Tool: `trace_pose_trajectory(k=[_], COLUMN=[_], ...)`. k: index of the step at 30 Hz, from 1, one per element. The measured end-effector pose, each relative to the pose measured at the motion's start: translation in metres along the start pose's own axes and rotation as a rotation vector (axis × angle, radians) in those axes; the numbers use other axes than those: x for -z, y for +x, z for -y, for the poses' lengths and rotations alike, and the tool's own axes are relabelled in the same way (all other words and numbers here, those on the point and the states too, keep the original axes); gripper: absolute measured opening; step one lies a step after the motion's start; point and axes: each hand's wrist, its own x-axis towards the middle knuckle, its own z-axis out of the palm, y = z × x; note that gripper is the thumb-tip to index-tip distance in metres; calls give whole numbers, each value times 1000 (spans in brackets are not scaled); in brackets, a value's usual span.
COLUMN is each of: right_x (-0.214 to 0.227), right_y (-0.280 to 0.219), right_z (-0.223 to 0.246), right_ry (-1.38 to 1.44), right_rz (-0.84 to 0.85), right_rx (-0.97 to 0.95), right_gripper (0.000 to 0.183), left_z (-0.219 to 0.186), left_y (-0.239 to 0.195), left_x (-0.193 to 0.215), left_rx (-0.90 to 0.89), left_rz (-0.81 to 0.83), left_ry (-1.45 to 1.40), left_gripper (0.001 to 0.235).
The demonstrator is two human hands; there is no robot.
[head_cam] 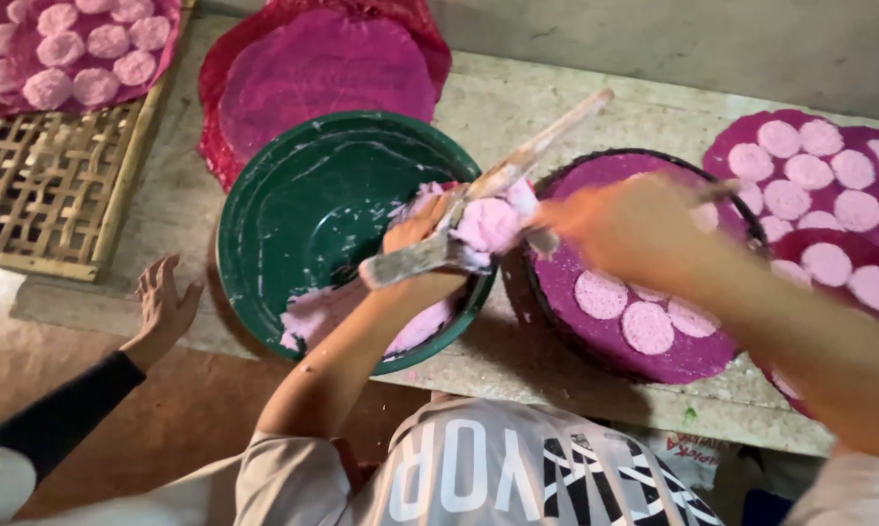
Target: The person scoops pink dough from a green basin using a wooden scoop and a metal ring mold, then presses the dough into a purple tray to form round portions. The person repeats this process to fill the tray with multiple dough rounds.
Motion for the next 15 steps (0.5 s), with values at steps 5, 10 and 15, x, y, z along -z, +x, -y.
trace_pose_trajectory(k=[5,10,15], right_x=[-22,15,14], right_y=[-29,-95,-62], right_z=[36,-6,24], right_ry=[-214,-52,-164], right_rz=[-319,-133,-237], right_rx=[252,-36,88], right_gripper=[29,47,25], left_z=[-16,-21,-45], left_y=[12,24,16], left_x=[-10,17,5], left_rx=[59,154,22], left_rz=[75,-8,22], left_ry=[-74,-132,-157], left_gripper=[36,43,52])
